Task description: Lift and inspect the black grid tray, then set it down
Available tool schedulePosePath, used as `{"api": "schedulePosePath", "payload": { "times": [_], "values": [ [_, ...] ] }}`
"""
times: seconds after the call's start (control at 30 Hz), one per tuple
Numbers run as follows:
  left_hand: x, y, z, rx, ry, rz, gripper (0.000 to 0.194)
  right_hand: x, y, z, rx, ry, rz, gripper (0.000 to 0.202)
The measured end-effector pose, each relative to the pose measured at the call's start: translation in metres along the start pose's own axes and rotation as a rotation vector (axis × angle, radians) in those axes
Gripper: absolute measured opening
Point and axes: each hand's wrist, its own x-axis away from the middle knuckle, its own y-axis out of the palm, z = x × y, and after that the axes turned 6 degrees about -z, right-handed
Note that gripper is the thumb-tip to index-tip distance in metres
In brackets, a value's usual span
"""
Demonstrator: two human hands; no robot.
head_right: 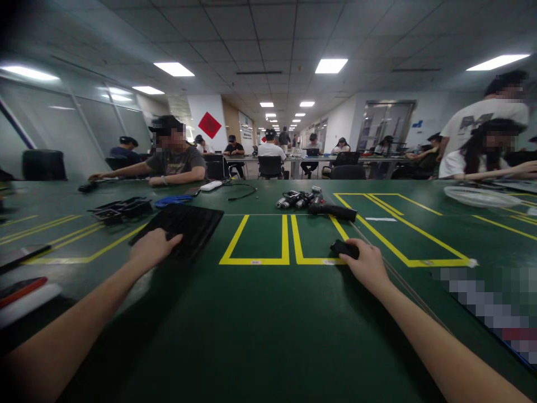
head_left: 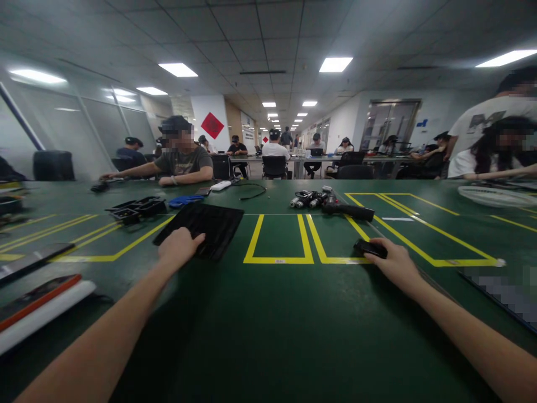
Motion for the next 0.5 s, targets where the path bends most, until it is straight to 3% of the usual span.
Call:
{"api": "schedulePosePath", "payload": {
  "times": [0.07,0.17,0.23,0.33,0.5],
  "values": [
    [0.019,0.019,0.032,0.080,0.111,-0.032,0.027,0.010,0.002,-0.017,-0.117,-0.064,-0.057,0.042],
    [0.061,0.051,0.080,0.226,0.330,-0.153,0.028,0.034,0.009,-0.047,-0.447,-0.133,-0.247,0.043],
    [0.091,0.069,0.100,0.325,0.492,-0.249,0.029,0.049,0.016,-0.063,-0.611,-0.208,-0.342,0.044],
    [0.124,0.086,0.108,0.510,0.700,-0.416,0.037,0.063,0.025,-0.075,-0.777,-0.357,-0.408,0.045],
    [0.139,0.093,0.097,0.525,0.780,-0.562,0.040,0.067,0.034,-0.071,-0.647,-0.498,-0.375,0.032]
  ]
}}
